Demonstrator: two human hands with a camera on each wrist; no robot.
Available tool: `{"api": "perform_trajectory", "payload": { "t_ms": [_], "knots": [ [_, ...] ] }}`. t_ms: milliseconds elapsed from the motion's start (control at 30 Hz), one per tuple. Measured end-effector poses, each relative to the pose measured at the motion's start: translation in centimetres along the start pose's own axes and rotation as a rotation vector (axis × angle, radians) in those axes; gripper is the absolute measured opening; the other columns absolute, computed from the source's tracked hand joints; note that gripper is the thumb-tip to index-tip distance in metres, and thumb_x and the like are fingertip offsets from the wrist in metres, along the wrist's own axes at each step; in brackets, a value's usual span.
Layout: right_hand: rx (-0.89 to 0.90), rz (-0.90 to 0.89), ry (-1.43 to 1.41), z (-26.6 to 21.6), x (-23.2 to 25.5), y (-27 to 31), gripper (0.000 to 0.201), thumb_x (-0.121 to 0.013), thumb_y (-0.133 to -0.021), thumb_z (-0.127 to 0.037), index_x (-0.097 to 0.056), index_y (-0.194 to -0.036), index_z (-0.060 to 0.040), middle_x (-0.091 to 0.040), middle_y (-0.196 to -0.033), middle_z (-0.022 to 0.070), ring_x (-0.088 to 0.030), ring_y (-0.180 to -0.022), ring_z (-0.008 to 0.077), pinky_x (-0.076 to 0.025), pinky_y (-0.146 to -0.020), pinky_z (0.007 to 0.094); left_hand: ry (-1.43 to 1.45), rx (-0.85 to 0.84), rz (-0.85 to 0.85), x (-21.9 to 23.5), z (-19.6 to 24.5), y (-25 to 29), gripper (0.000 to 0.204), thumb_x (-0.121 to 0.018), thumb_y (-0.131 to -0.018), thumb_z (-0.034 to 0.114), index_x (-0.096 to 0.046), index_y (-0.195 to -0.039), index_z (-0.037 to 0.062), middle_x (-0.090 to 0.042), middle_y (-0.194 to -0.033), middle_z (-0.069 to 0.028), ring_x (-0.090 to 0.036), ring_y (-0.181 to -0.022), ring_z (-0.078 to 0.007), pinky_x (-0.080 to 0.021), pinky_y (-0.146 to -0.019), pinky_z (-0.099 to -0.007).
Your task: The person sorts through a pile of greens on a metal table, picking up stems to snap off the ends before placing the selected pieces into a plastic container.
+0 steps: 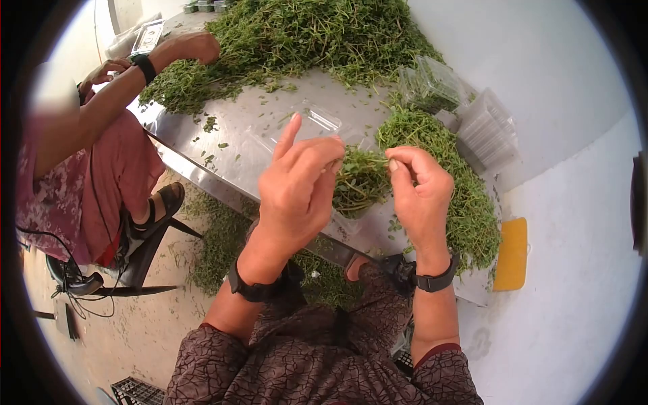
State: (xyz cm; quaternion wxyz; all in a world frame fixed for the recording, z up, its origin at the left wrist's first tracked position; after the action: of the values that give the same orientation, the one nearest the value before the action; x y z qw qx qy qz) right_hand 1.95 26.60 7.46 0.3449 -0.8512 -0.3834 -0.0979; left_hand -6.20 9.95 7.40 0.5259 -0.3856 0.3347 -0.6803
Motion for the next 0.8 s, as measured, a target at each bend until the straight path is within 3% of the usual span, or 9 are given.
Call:
{"api": "perform_trajectory", "payload": {
  "t_ms": [67,133,200,333,533,633,800],
  "knots": [
    [0.282,0.056,0.133,-1.0,-0.2,0.4,0.011,-0.064,-0.081,0.006,-0.067,-0.091,0.0021,-0.072,-0.09,0.0137,-0.069,-0.078,0.024,-0.054,-0.069,0.0319,-0.092,-0.082,-0.007,-0.1,0.3,0.2,0.022,-0.063,-0.082,-0.007,-0.065,-0.101,0.0039,-0.07,-0.092,-0.0106,-0.068,-0.079,-0.0276,-0.038,-0.11,-0.0529],
    [0.309,-0.033,0.236,-1.7,-0.2,0.7,0.013,-0.066,-0.079,0.004,-0.069,-0.092,0.0017,-0.072,-0.095,0.0146,-0.069,-0.087,0.0275,-0.055,-0.075,0.0348,-0.225,-0.016,-0.309,-1.6,-0.4,0.6,0.034,-0.064,-0.08,-0.008,-0.065,-0.111,0.0038,-0.071,-0.099,-0.0124,-0.069,-0.092,-0.028,-0.035,-0.113,-0.0508],
    [0.369,-0.144,0.398,-2.1,-0.3,1.1,0.02,-0.069,-0.075,0.001,-0.072,-0.095,0.0008,-0.072,-0.106,0.0155,-0.066,-0.102,0.032,-0.054,-0.086,0.04,-0.234,0.035,-0.36,-1.8,-0.2,0.8,0.036,-0.064,-0.079,-0.007,-0.065,-0.112,0.0044,-0.07,-0.101,-0.0124,-0.068,-0.095,-0.0289,-0.035,-0.113,-0.0509],
    [0.358,-0.071,0.433,-2.7,1.7,1.3,0.02,-0.069,-0.075,0.002,-0.071,-0.095,0.001,-0.071,-0.11,0.0168,-0.066,-0.1,0.0333,-0.054,-0.085,0.0404,-0.184,0.064,-0.379,-1.3,0.1,0.6,0.037,-0.065,-0.079,-0.005,-0.066,-0.114,0.0052,-0.068,-0.104,-0.0125,-0.066,-0.099,-0.0312,-0.037,-0.112,-0.0511],
    [0.22,-0.12,0.389,-2.2,2.4,2.8,0.018,-0.069,-0.075,0.001,-0.071,-0.094,0.001,-0.071,-0.108,0.0164,-0.067,-0.097,0.0331,-0.054,-0.084,0.0395,-0.15,0.037,-0.35,-0.9,-0.3,1.2,0.031,-0.066,-0.079,-0.005,-0.067,-0.107,0.0061,-0.069,-0.101,-0.0101,-0.066,-0.097,-0.0307,-0.041,-0.108,-0.0517],
    [0.242,-0.119,0.403,-1.9,2.5,3.2,0.019,-0.07,-0.075,0.001,-0.071,-0.094,0.0002,-0.072,-0.107,0.0153,-0.067,-0.097,0.0324,-0.055,-0.082,0.0386,-0.107,-0.014,-0.316,-0.5,0.1,1.6,0.018,-0.07,-0.077,-0.002,-0.069,-0.094,0.0046,-0.067,-0.094,-0.0076,-0.066,-0.093,-0.0271,-0.041,-0.105,-0.0512],
    [0.326,-0.151,0.459,-2.5,1.6,3.9,0.017,-0.071,-0.076,-0.003,-0.072,-0.093,-0.0001,-0.072,-0.107,0.0137,-0.064,-0.104,0.0308,-0.052,-0.089,0.0406,-0.129,-0.04,-0.367,-0.6,0.3,2.0,0.013,-0.073,-0.078,0.006,-0.069,-0.09,0.0058,-0.067,-0.093,-0.0062,-0.066,-0.093,-0.0253,-0.039,-0.106,-0.0523]
  ]
}}
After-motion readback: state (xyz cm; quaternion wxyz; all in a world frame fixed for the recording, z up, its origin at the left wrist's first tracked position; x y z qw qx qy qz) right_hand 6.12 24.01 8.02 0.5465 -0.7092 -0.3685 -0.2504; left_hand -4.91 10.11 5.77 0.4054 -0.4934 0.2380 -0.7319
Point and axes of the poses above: each hand's wrist, its own y-axis away from the middle knuckle, its own x-axis out of the back of the hand, z = x × y, the point moved 6 cm from there along -y, towards the middle knuckle
